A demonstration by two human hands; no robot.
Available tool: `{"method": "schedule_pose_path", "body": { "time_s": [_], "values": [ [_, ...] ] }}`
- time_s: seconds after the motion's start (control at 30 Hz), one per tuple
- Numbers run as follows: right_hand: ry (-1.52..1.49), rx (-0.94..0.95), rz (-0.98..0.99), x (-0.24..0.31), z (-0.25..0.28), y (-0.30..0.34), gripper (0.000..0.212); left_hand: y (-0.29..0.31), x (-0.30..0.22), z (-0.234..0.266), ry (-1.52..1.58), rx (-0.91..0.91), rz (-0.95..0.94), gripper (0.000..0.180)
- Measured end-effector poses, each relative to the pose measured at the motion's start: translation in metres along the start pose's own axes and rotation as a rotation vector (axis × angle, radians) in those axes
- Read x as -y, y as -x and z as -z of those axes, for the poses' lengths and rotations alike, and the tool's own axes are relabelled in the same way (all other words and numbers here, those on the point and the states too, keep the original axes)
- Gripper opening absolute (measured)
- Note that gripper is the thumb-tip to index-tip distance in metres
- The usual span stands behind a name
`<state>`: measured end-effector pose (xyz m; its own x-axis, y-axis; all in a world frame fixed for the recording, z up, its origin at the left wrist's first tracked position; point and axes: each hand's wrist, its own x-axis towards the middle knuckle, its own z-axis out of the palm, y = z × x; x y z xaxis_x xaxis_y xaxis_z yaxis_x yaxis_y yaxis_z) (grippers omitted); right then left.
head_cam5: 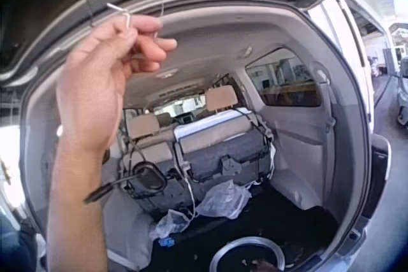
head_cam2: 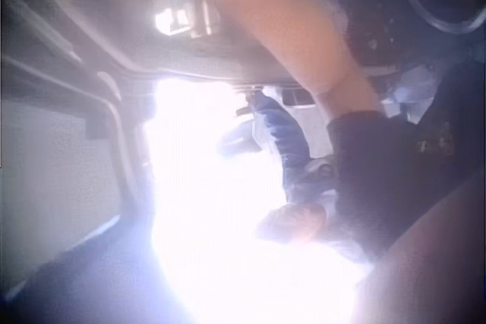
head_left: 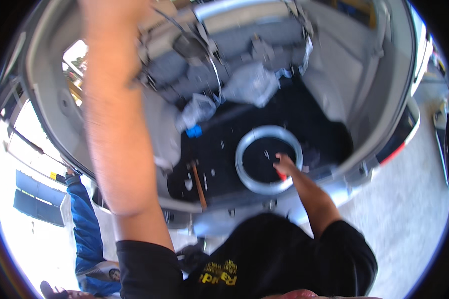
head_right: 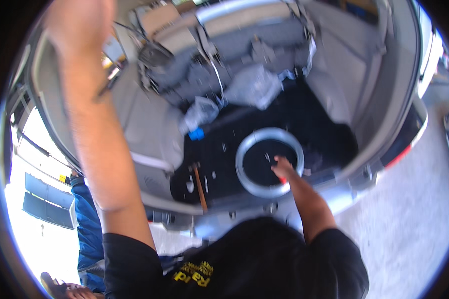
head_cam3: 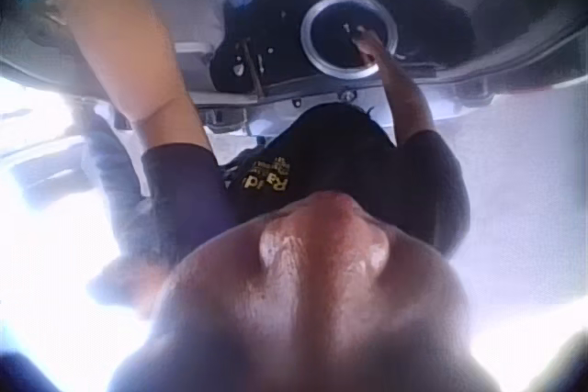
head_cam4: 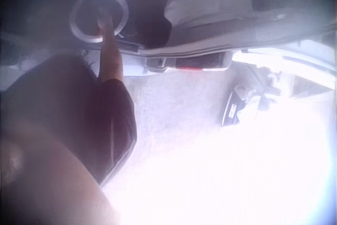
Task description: The person installs a rearview camera and routes its cable along the interior trim of a van. They strip wire ends, connect the camera, and tuck the cable into the trim channel around the rear hatch opening.
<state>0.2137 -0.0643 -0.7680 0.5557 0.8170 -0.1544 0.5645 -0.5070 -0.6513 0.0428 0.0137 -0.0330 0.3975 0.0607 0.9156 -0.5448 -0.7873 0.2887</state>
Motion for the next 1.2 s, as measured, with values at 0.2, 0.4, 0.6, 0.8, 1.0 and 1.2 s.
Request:
{"method": "schedule_pose_path", "body": {
  "time_s": [0.2, 0.4, 0.6, 0.8, 1.0, 1.2],
  "values": [
    [-0.283, -0.89, 0.995, 0.315, 0.382, 0.072, 0.041, -0.005, 0.015, 0.02, 0.099, 0.141, -0.2, 0.024],
    [0.515, -1.195, 1.393, 0.495, 0.551, 0.219, 0.019, 0.001, 0.013, 0.019, 0.014, 0.105, -0.196, 0.027],
    [0.489, -0.819, 1.43, 0.534, 0.561, 0.218, 0.027, -0.005, 0.023, 0.026, 0.08, 0.094, -0.229, 0.025],
    [0.47, -1.14, 1.219, 0.548, 0.543, 0.223, 0.027, -0.008, 0.003, 0.016, -0.073, -0.097, -0.312, 0.017],
    [0.46, -1.132, 1.28, 0.545, 0.548, 0.222, 0.024, -0.008, 0.005, 0.007, -0.092, -0.213, -0.394, 0.018],
    [0.281, -1.094, 1.263, 0.537, 0.549, 0.23, 0.028, -0.013, -0.001, -0.007, 0.104, -0.165, -0.361, 0.019]
  ]
}}
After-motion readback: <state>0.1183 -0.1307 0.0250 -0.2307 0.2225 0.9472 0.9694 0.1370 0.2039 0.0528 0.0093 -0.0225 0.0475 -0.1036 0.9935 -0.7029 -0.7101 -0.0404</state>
